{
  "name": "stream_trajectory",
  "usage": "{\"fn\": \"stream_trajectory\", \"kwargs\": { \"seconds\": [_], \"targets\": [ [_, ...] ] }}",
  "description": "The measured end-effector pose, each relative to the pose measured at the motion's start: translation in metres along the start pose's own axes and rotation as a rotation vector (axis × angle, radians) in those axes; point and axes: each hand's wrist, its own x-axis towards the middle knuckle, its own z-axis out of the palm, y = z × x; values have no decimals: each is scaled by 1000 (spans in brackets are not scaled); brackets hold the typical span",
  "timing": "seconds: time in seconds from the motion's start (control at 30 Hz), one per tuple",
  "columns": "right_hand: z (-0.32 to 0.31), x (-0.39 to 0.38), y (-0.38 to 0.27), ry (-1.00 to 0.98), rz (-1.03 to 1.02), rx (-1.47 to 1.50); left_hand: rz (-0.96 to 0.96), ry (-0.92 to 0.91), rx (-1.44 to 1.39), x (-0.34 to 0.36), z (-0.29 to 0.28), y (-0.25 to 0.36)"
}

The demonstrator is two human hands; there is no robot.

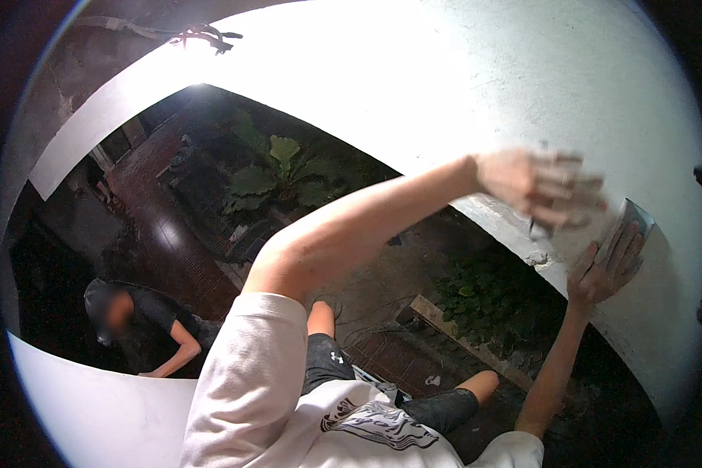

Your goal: The person smooths a white wall surface using a sanding block and a putty knife. They alternate between sanding and scraping motions while standing on a ladder, with another person visible below.

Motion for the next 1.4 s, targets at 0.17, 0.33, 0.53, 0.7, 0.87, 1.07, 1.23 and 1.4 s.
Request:
{"fn": "stream_trajectory", "kwargs": {
  "seconds": [0.17,0.33,0.53,0.7,0.87,1.07,1.23,1.4],
  "targets": [
    [0,0,-2,76,-56,81,-159,107,491,15,-12,-112],
    [1,2,0,121,-101,100,-274,272,325,5,-31,-181],
    [-3,-5,-21,-28,-50,208,-622,278,181,1,-30,-181],
    [5,-22,-95,-342,-451,248,-615,190,255,3,-36,-179],
    [29,0,-192,-307,-537,355,-763,131,215,0,-43,-179],
    [47,61,-285,-143,-514,620,-768,140,188,1,-44,-186],
    [48,79,-323,-319,-581,377,-802,115,215,2,-45,-183],
    [42,53,-310,-401,-523,522,-831,87,257,4,-43,-182]
  ]
}}
